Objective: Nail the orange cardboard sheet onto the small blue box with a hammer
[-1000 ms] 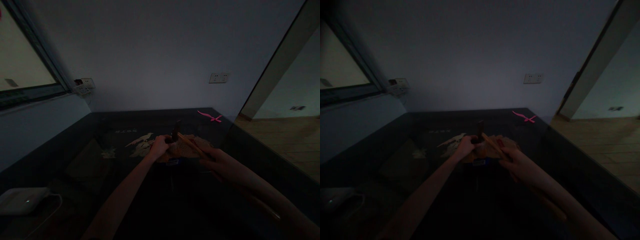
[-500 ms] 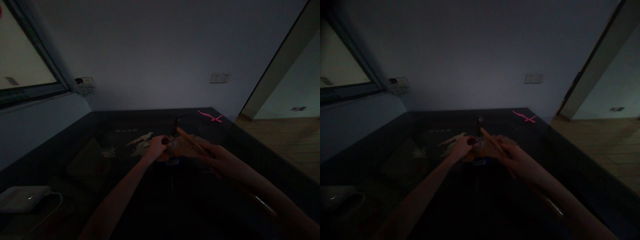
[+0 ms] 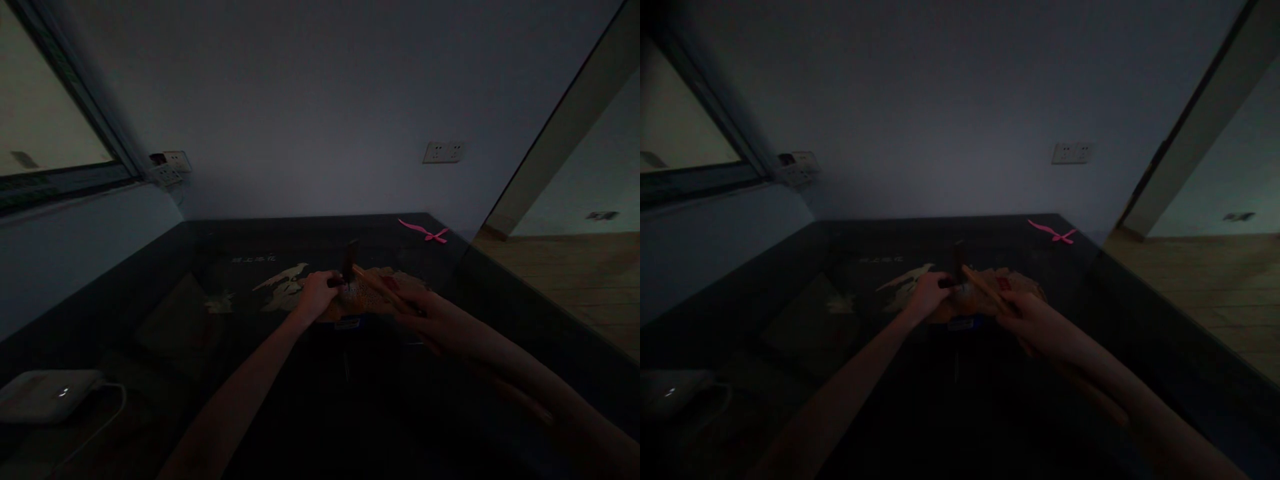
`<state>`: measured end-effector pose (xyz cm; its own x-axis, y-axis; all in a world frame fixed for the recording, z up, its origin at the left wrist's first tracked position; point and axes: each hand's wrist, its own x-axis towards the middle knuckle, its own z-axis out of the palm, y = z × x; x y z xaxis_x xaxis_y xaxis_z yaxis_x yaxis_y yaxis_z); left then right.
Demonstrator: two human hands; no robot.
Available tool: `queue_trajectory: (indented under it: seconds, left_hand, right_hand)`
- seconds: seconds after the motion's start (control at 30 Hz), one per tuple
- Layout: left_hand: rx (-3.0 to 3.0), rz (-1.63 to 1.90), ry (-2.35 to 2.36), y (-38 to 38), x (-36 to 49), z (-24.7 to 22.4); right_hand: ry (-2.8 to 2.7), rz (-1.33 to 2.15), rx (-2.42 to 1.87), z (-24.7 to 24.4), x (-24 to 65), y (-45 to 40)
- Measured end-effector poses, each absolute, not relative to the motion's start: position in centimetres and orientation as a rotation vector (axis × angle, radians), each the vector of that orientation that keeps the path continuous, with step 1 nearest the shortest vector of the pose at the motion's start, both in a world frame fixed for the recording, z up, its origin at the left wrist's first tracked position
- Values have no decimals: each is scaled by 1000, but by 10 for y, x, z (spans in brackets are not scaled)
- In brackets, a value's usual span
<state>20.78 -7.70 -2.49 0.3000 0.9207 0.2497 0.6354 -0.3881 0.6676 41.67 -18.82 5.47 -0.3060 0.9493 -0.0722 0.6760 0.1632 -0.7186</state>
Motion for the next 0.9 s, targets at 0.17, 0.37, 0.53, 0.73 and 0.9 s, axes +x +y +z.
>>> queue_trajectory:
  seconds: [0.17,0.37,0.53,0.73,0.9]
  left_hand:
    - [2167,854,1402,-74,208,-29]
    - [2170,829,1395,-76,207,-28]
    - [2153,795,1368,-72,209,-25]
    - [2119,776,1351,-71,217,-28]
    - [2114,794,1405,-75,217,-28]
  right_hand:
    - [-2029,911,-1492,56,419,-192]
    - [-2016,1023,-1480,56,420,-188]
    - [-2031,1040,-1496,60,421,-188]
    - [-2013,1022,-1424,78,420,-196]
    - [-1999,998,-1470,68,420,-193]
